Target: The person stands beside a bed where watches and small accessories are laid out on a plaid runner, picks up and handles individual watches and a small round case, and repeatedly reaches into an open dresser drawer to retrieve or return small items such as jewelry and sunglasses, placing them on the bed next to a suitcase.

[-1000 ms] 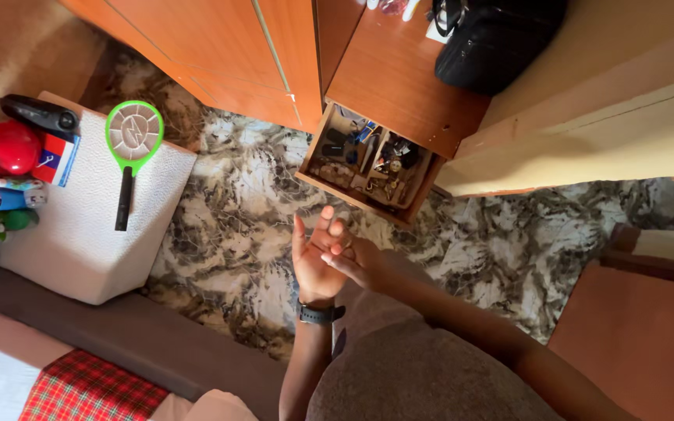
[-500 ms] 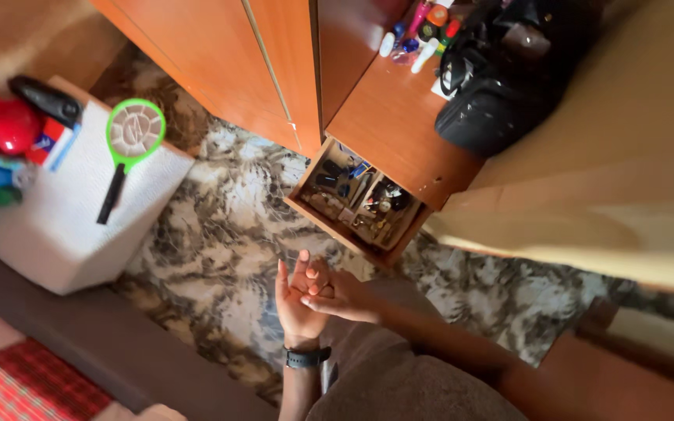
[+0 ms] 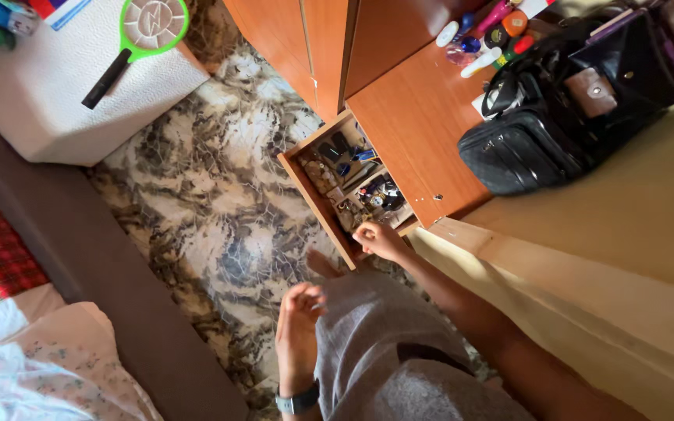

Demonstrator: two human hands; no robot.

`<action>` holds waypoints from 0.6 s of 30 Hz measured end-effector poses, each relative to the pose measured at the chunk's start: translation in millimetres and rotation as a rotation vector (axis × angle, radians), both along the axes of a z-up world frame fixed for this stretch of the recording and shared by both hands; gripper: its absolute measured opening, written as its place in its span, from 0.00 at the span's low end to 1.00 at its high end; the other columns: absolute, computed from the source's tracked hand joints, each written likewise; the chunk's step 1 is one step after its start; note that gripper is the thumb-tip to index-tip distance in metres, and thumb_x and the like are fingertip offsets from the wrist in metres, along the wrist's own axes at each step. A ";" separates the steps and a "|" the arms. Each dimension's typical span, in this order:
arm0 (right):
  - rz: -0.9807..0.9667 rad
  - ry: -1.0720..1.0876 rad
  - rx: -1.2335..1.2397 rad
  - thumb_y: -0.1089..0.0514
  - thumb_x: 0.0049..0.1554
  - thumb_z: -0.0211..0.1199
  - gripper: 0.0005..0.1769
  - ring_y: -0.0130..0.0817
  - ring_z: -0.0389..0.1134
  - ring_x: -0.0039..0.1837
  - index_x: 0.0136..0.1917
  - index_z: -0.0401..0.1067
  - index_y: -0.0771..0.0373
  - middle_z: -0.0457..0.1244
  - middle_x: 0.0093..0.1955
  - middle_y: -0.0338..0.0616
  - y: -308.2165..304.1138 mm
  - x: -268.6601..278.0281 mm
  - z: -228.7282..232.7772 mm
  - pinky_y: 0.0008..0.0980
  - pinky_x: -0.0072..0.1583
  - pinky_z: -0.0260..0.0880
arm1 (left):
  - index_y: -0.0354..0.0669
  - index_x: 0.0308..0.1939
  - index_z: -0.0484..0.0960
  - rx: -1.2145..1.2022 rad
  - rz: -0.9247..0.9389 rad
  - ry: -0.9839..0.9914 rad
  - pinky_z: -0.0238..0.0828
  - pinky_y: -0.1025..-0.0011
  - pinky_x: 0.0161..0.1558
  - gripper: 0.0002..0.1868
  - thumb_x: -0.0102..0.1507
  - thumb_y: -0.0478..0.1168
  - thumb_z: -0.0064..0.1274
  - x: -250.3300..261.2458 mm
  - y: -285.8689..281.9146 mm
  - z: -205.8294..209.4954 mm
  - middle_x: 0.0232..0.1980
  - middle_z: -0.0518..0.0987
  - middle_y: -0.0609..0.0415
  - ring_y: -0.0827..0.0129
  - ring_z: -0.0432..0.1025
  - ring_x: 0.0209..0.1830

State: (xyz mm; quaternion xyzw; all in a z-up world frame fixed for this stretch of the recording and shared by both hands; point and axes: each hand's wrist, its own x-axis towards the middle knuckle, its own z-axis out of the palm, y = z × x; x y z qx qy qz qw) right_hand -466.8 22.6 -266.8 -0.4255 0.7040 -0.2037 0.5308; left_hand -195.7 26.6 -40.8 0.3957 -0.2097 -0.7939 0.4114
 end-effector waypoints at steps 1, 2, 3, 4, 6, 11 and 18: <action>0.014 0.093 -0.001 0.44 0.59 0.64 0.15 0.36 0.73 0.41 0.49 0.76 0.57 0.71 0.39 0.44 4.6 -5.0 -17.7 0.35 0.44 0.71 | 0.39 0.63 0.72 0.030 0.057 0.027 0.65 0.64 0.57 0.22 0.74 0.50 0.35 2.8 9.0 0.2 0.58 0.77 0.49 0.62 0.71 0.57; 0.028 0.185 -0.002 0.44 0.58 0.65 0.15 0.37 0.73 0.42 0.48 0.76 0.56 0.71 0.40 0.43 9.5 -9.2 -33.8 0.36 0.45 0.71 | 0.39 0.63 0.72 0.061 0.114 0.054 0.65 0.64 0.56 0.22 0.74 0.49 0.35 5.1 16.0 -0.9 0.58 0.77 0.49 0.62 0.71 0.56; 0.036 0.198 -0.014 0.43 0.57 0.66 0.15 0.38 0.74 0.44 0.47 0.76 0.56 0.71 0.41 0.43 9.6 -14.9 -48.4 0.38 0.46 0.72 | 0.38 0.62 0.72 0.073 0.112 -0.002 0.65 0.64 0.56 0.22 0.74 0.49 0.35 5.5 20.0 -3.4 0.57 0.77 0.49 0.62 0.72 0.55; 0.044 0.211 -0.027 0.43 0.56 0.66 0.15 0.39 0.74 0.45 0.46 0.76 0.55 0.72 0.42 0.42 10.3 -20.0 -60.8 0.39 0.47 0.73 | 0.38 0.62 0.72 0.087 0.110 -0.058 0.66 0.64 0.55 0.22 0.74 0.49 0.35 6.5 23.1 -5.9 0.56 0.78 0.48 0.61 0.72 0.53; 0.069 0.285 0.010 0.43 0.55 0.67 0.15 0.41 0.74 0.47 0.45 0.77 0.54 0.72 0.44 0.41 3.0 -28.7 -84.2 0.41 0.49 0.73 | 0.37 0.61 0.72 0.109 0.132 -0.104 0.66 0.65 0.54 0.21 0.73 0.49 0.35 6.8 26.3 -15.1 0.54 0.78 0.48 0.61 0.72 0.52; 0.273 0.494 0.274 0.42 0.57 0.64 0.17 0.45 0.74 0.54 0.50 0.81 0.56 0.72 0.50 0.47 12.7 -54.7 -120.8 0.42 0.57 0.74 | 0.35 0.60 0.72 0.134 0.181 -0.035 0.67 0.66 0.52 0.22 0.75 0.51 0.35 1.8 47.4 -44.0 0.53 0.79 0.46 0.63 0.72 0.50; 0.280 0.601 0.314 0.46 0.55 0.65 0.28 0.48 0.69 0.62 0.66 0.71 0.57 0.67 0.63 0.50 17.9 -82.9 -172.9 0.47 0.61 0.70 | 0.36 0.61 0.72 0.330 0.132 -0.090 0.67 0.67 0.50 0.22 0.73 0.50 0.37 -8.2 81.9 -128.3 0.53 0.79 0.49 0.65 0.72 0.50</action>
